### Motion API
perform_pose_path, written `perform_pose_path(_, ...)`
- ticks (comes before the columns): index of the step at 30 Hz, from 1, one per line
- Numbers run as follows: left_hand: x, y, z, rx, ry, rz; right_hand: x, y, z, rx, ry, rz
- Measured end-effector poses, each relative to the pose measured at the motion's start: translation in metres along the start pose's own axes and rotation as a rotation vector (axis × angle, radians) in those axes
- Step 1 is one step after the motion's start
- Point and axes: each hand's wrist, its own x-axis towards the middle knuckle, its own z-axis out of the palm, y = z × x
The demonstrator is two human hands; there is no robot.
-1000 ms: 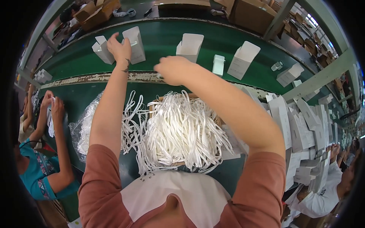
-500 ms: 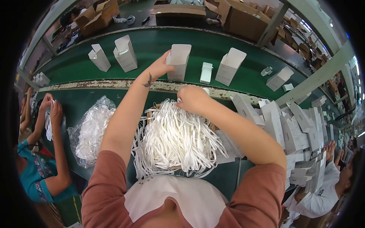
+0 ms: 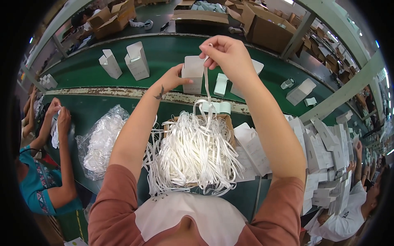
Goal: The person packs product items and white plastic strips into small paper boxes on an assembly line, then seals the boxes with a tape dispenser.
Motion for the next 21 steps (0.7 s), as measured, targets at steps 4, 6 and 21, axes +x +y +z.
perform_pose_path(4,-0.002,-0.006,-0.010,0.047,0.018,-0.004,-0.005,-0.027,0.012,0.027,0.092,-0.236)
perform_pose_path(6,-0.003,-0.006,-0.013,0.047,-0.015,0.001,-0.007,-0.034,0.014,-0.048,0.069,-0.361)
perform_pose_path(21,-0.011,-0.004,-0.033,-0.103,0.129,0.009,0.041,0.076,0.035,-0.595,-0.017,-0.297)
